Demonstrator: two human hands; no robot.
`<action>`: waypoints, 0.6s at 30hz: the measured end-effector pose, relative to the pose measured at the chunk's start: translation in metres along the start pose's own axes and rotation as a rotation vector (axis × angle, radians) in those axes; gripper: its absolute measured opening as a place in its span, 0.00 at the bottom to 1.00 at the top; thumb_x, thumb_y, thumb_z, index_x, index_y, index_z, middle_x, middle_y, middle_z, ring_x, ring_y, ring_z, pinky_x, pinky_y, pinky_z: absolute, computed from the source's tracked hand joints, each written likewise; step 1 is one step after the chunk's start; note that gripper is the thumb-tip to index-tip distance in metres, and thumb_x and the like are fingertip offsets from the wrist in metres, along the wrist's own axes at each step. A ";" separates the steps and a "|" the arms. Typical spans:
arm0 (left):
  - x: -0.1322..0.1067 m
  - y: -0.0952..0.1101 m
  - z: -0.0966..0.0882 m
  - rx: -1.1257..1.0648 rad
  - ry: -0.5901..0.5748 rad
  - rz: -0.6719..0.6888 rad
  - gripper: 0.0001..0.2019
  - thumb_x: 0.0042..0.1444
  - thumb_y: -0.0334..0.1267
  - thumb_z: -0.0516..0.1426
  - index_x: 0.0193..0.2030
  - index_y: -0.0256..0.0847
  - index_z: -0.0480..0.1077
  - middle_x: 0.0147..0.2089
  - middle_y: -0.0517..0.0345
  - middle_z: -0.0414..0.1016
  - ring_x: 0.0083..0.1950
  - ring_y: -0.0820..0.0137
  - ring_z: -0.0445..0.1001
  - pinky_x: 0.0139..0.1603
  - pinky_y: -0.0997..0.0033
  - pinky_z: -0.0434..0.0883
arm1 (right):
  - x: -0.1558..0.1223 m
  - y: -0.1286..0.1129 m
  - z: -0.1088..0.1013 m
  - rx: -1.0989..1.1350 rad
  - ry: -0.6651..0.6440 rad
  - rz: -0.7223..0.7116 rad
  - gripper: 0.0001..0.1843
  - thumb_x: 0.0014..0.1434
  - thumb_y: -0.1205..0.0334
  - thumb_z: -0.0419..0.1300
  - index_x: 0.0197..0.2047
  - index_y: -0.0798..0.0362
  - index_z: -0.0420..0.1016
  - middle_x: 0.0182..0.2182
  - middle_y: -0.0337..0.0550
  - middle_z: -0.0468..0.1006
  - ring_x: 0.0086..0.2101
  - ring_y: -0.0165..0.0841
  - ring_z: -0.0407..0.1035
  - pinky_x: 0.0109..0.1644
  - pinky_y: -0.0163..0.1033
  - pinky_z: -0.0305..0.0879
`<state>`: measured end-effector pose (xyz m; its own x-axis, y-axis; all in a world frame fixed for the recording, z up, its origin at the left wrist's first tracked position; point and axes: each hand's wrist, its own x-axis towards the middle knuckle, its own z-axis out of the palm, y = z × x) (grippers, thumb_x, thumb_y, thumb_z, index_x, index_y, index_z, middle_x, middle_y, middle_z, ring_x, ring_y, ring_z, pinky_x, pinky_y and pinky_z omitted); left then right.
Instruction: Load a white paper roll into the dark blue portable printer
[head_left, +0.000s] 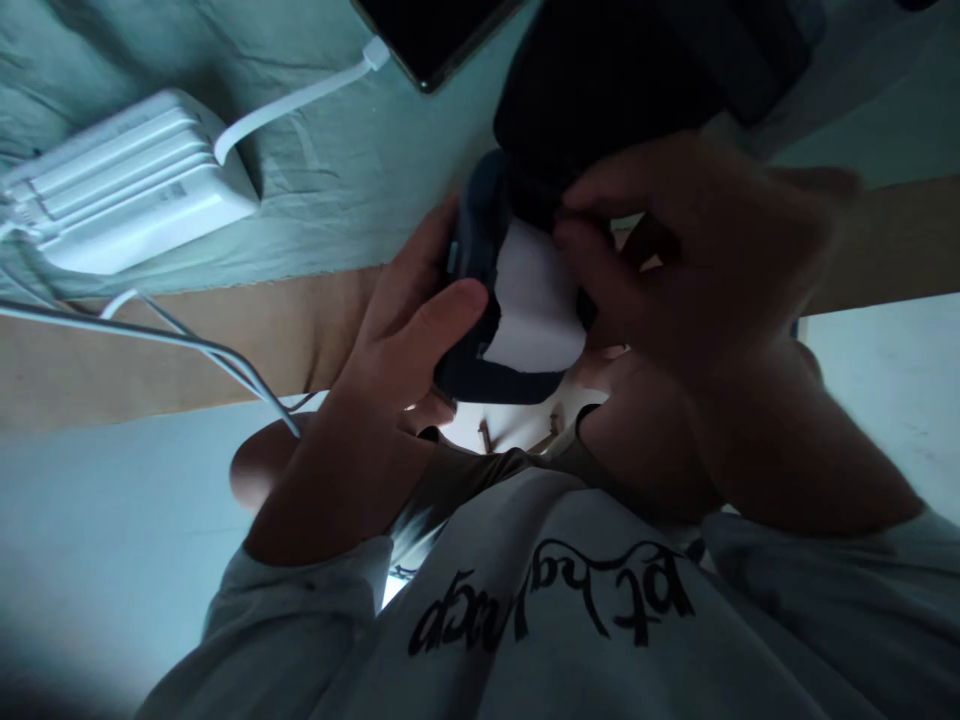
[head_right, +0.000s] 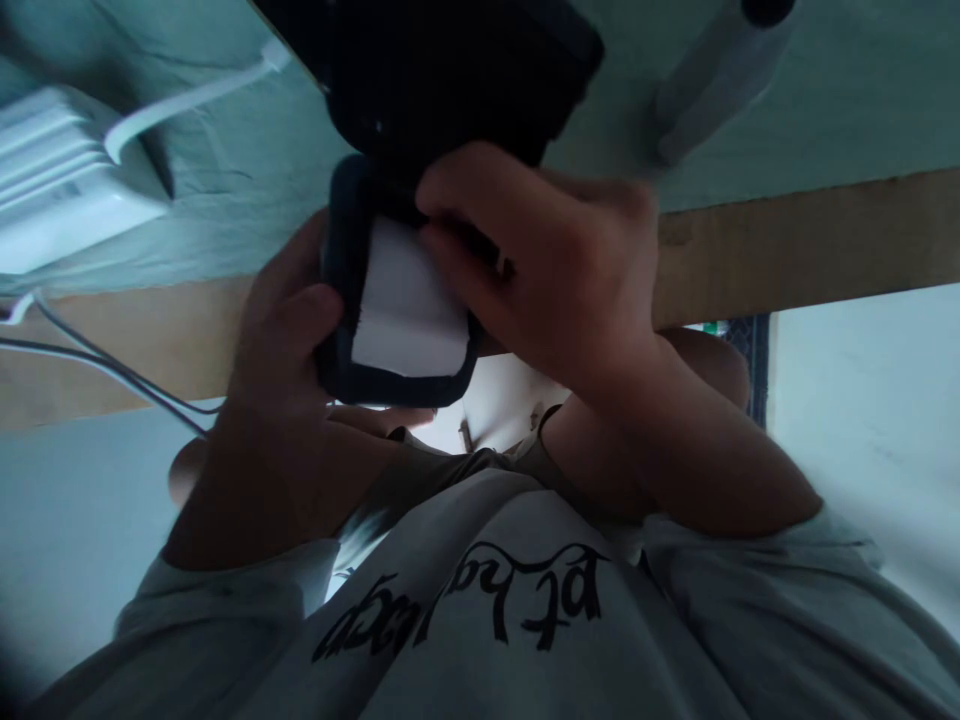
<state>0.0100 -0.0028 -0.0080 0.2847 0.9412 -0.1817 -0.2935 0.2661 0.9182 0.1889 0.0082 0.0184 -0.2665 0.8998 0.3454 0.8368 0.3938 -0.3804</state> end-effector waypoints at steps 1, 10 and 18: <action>0.000 -0.001 -0.001 -0.007 -0.034 0.019 0.20 0.52 0.44 0.56 0.49 0.35 0.65 0.31 0.58 0.66 0.27 0.81 0.65 0.23 0.83 0.65 | -0.002 0.000 0.001 -0.096 -0.021 -0.026 0.15 0.60 0.50 0.47 0.41 0.43 0.72 0.29 0.27 0.74 0.28 0.15 0.65 0.30 0.27 0.49; -0.002 0.001 0.001 -0.058 -0.069 -0.009 0.19 0.54 0.40 0.54 0.52 0.34 0.64 0.30 0.59 0.61 0.26 0.84 0.60 0.21 0.85 0.60 | -0.001 -0.005 -0.004 -0.124 -0.260 0.005 0.17 0.52 0.46 0.56 0.42 0.44 0.67 0.29 0.27 0.73 0.26 0.20 0.64 0.28 0.26 0.50; 0.005 0.001 -0.001 -0.101 0.076 -0.016 0.17 0.50 0.36 0.55 0.47 0.33 0.66 0.33 0.59 0.69 0.32 0.81 0.69 0.29 0.85 0.66 | 0.000 0.018 -0.018 0.566 -0.062 0.100 0.16 0.53 0.55 0.58 0.45 0.47 0.65 0.41 0.28 0.70 0.36 0.14 0.66 0.30 0.21 0.57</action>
<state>0.0108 0.0024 -0.0086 0.2213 0.9487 -0.2257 -0.3811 0.2972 0.8755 0.2123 0.0115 0.0265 -0.2414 0.9405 0.2393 0.4777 0.3298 -0.8142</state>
